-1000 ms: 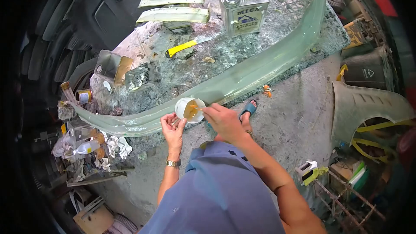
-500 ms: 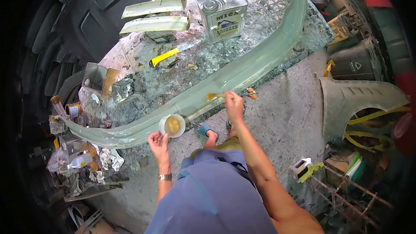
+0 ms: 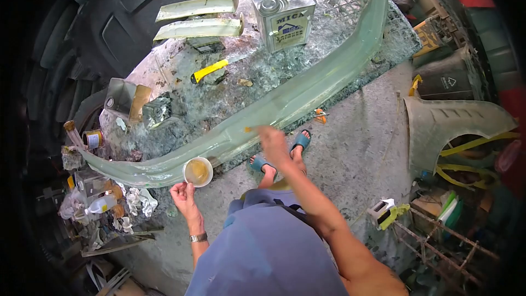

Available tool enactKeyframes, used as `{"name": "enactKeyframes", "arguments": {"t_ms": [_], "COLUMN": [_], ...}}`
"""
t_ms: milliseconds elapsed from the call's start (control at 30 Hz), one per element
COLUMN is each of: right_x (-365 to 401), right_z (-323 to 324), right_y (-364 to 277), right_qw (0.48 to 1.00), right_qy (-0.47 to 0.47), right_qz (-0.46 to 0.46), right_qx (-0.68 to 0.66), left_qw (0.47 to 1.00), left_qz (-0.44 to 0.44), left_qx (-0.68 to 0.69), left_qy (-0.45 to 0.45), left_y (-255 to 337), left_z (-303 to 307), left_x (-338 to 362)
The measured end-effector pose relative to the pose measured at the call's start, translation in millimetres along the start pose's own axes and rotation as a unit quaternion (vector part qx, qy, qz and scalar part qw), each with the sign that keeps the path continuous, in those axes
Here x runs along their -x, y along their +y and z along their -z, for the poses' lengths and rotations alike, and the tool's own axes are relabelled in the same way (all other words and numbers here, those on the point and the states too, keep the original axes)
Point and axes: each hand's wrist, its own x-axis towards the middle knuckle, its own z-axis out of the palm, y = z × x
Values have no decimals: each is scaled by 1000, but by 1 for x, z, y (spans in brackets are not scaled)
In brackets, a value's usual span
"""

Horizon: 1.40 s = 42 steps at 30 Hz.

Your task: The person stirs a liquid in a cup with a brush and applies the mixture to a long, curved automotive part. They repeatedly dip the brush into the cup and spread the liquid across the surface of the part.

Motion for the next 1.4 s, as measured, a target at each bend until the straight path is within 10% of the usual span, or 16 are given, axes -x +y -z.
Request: {"name": "enactKeyframes", "arguments": {"t_ms": [167, 300, 533, 800, 1067, 1400], "right_x": [-20, 6, -8, -94, -145, -220], "right_z": [63, 23, -16, -77, -24, 114], "right_y": [10, 2, -53, -106, -82, -32], "right_qw": [970, 944, 968, 775, 629, 616], "right_qy": [178, 8, -176, -553, -651, -674], "right_qz": [71, 88, 129, 259, 303, 261], "right_qx": [152, 319, 120, 160, 300, 312], "left_qw": [1000, 1000, 998, 981, 952, 922], "left_qz": [3, 3, -15, -31, -33, -24], "left_qx": [22, 18, 58, 106, 82, 127], "left_qy": [-13, -16, 19, 161, 293, 366], "left_y": [4, -3, -2, 1, -9, -14], "left_z": [-2, 4, 18, 19, -39, -194], "left_x": [2, -1, -2, 37, 92, 167]}}
